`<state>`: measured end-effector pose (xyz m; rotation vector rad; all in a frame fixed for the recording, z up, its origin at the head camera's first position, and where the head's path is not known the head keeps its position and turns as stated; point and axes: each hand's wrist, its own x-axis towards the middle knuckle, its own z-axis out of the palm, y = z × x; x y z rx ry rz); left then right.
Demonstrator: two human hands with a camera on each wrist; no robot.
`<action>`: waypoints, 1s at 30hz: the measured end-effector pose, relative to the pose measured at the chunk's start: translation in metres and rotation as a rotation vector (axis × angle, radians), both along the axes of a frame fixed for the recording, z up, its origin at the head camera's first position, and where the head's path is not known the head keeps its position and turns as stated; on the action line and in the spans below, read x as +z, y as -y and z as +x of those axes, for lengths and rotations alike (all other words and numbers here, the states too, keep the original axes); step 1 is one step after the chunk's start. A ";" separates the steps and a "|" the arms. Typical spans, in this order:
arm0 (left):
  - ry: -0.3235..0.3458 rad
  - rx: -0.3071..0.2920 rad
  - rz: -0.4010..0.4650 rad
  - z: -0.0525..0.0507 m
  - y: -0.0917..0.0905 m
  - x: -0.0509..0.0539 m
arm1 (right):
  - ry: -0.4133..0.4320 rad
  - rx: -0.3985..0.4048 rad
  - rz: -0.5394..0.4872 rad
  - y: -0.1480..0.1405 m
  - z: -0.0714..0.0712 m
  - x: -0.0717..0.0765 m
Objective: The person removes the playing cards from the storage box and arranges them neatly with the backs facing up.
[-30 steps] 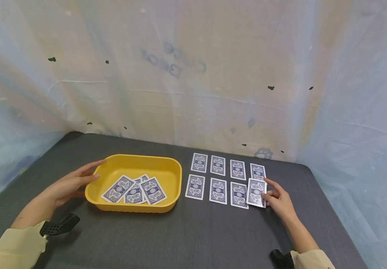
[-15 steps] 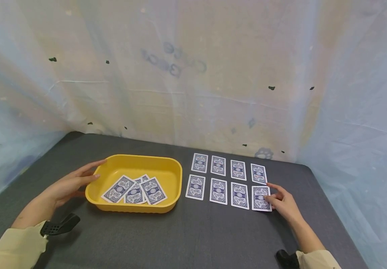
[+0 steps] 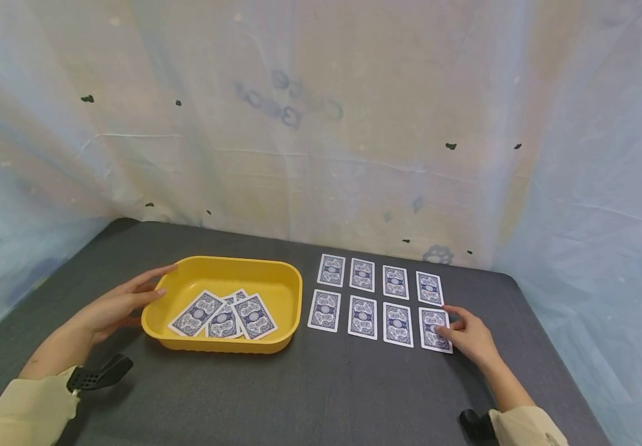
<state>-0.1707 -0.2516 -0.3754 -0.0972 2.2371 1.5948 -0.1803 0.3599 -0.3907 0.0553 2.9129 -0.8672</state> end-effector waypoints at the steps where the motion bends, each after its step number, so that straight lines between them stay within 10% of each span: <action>1: 0.000 0.000 -0.001 0.000 0.000 0.000 | 0.001 -0.003 0.027 0.000 -0.001 0.000; 15: -0.004 0.001 -0.002 0.000 0.000 -0.002 | -0.027 -0.029 0.112 0.009 -0.003 0.003; 30: 0.003 0.005 -0.010 0.001 -0.001 0.001 | -0.178 -0.026 -0.076 0.071 -0.005 0.017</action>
